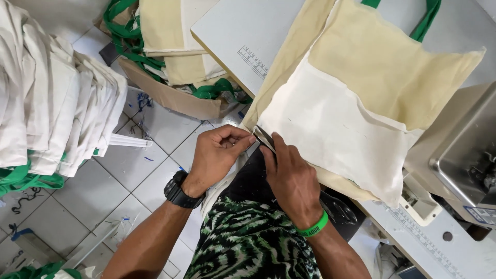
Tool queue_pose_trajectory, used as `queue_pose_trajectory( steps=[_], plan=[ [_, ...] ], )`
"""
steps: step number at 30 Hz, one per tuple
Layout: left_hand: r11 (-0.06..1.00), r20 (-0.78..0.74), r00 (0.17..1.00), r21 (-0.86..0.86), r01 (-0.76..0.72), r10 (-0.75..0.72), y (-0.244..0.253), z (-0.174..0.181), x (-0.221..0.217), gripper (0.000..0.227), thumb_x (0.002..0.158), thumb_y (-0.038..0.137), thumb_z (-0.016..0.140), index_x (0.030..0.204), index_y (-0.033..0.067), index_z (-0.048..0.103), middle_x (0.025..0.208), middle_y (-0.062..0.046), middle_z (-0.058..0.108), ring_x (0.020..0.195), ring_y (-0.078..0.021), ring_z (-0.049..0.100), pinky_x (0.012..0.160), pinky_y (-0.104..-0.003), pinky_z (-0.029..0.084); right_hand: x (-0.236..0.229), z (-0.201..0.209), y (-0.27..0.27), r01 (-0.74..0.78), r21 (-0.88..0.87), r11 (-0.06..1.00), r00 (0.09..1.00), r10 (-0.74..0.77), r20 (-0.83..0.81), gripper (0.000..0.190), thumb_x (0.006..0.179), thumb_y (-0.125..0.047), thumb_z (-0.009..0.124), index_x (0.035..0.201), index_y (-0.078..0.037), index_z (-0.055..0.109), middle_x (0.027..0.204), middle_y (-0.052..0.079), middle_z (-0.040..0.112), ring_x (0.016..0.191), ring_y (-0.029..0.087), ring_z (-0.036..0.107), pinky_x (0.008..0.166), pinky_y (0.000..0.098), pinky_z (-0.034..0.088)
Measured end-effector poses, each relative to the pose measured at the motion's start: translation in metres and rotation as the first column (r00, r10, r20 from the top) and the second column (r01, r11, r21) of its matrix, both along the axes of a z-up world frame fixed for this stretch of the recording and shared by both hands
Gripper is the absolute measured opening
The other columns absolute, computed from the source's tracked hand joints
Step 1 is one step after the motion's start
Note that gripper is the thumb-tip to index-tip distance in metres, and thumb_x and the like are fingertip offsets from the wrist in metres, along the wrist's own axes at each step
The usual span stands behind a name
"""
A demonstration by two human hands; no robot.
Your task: Sewing and trimming fabric tote bags using an industrial overlock machine and scissors.
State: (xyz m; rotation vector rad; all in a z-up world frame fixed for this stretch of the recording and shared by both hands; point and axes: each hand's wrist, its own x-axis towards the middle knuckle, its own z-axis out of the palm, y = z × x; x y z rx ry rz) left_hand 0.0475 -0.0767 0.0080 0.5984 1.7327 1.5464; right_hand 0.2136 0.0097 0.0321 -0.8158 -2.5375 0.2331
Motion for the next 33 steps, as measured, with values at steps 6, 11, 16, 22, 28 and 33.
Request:
queue_pose_trajectory(
  steps=[6, 11, 16, 22, 28, 33],
  plan=[
    [0.994, -0.021, 0.993, -0.009, 0.112, -0.112, 0.000, 0.001, -0.002, 0.007, 0.094, 0.010, 0.089, 0.099, 0.0049, 0.088, 0.075, -0.010, 0.079, 0.070, -0.0047, 0.061, 0.059, -0.022, 0.056, -0.017, 0.005, 0.005, -0.033, 0.199, 0.980, 0.997, 0.017, 0.080, 0.030, 0.109, -0.025, 0.076, 0.130, -0.004, 0.078, 0.072, 0.003, 0.061, 0.044, 0.017, 0.063, 0.036, 0.0320, 0.053],
    [0.662, 0.114, 0.741, -0.375, 0.649, -0.662, -0.015, 0.022, -0.035, 0.026, 0.096, 0.026, 0.087, 0.095, 0.0003, 0.087, 0.080, -0.026, 0.082, 0.071, -0.0285, 0.073, 0.073, -0.040, 0.064, 0.005, -0.005, 0.011, -0.044, -0.088, 0.995, 0.999, 0.046, 0.024, 0.033, 0.117, -0.022, 0.060, 0.136, 0.001, 0.074, 0.073, 0.006, 0.063, 0.043, 0.017, 0.060, 0.035, 0.0285, 0.051],
    [0.933, -0.306, 0.922, -0.336, 0.127, -0.236, -0.014, 0.000, -0.042, 0.065, 0.089, 0.023, 0.095, 0.139, -0.0066, 0.067, 0.107, -0.029, 0.075, 0.093, -0.0391, 0.077, 0.077, -0.047, 0.061, 0.031, -0.010, 0.012, 0.015, -0.306, 0.952, 1.000, -0.016, -0.002, 0.027, 0.111, -0.029, 0.069, 0.123, -0.007, 0.078, 0.069, 0.003, 0.066, 0.042, 0.024, 0.066, 0.034, 0.0322, 0.048],
    [0.975, -0.083, 0.985, -0.179, 0.134, -0.150, -0.007, -0.083, -0.026, 0.017, 0.105, 0.019, 0.080, 0.118, 0.0082, 0.084, 0.091, -0.011, 0.083, 0.088, -0.0131, 0.070, 0.074, -0.028, 0.059, 0.026, -0.023, -0.010, 0.012, -0.249, 0.968, 0.996, 0.011, 0.091, 0.031, 0.108, -0.037, 0.074, 0.113, -0.006, 0.075, 0.069, 0.003, 0.072, 0.053, 0.021, 0.075, 0.044, 0.0307, 0.062],
    [0.993, 0.033, 0.999, 0.119, -0.022, 0.018, -0.009, -0.037, -0.018, 0.016, 0.103, 0.014, 0.076, 0.112, 0.0030, 0.082, 0.115, -0.010, 0.085, 0.095, -0.0152, 0.078, 0.091, -0.030, 0.071, 0.023, -0.014, -0.018, -0.056, -0.073, 0.996, 0.998, 0.056, 0.001, 0.031, 0.106, -0.025, 0.082, 0.120, -0.003, 0.066, 0.090, 0.009, 0.072, 0.067, 0.025, 0.074, 0.043, 0.0384, 0.056],
    [0.937, 0.277, 0.959, 0.346, -0.049, -0.052, -0.003, -0.019, -0.011, 0.011, 0.105, 0.006, 0.071, 0.110, -0.0039, 0.073, 0.126, -0.024, 0.079, 0.109, -0.0324, 0.082, 0.101, -0.047, 0.074, 0.019, 0.008, -0.009, 0.027, -0.083, 0.996, 1.000, -0.026, 0.012, 0.040, 0.108, -0.027, 0.081, 0.131, -0.006, 0.057, 0.078, 0.010, 0.072, 0.047, 0.027, 0.062, 0.035, 0.0413, 0.045]
  ],
)
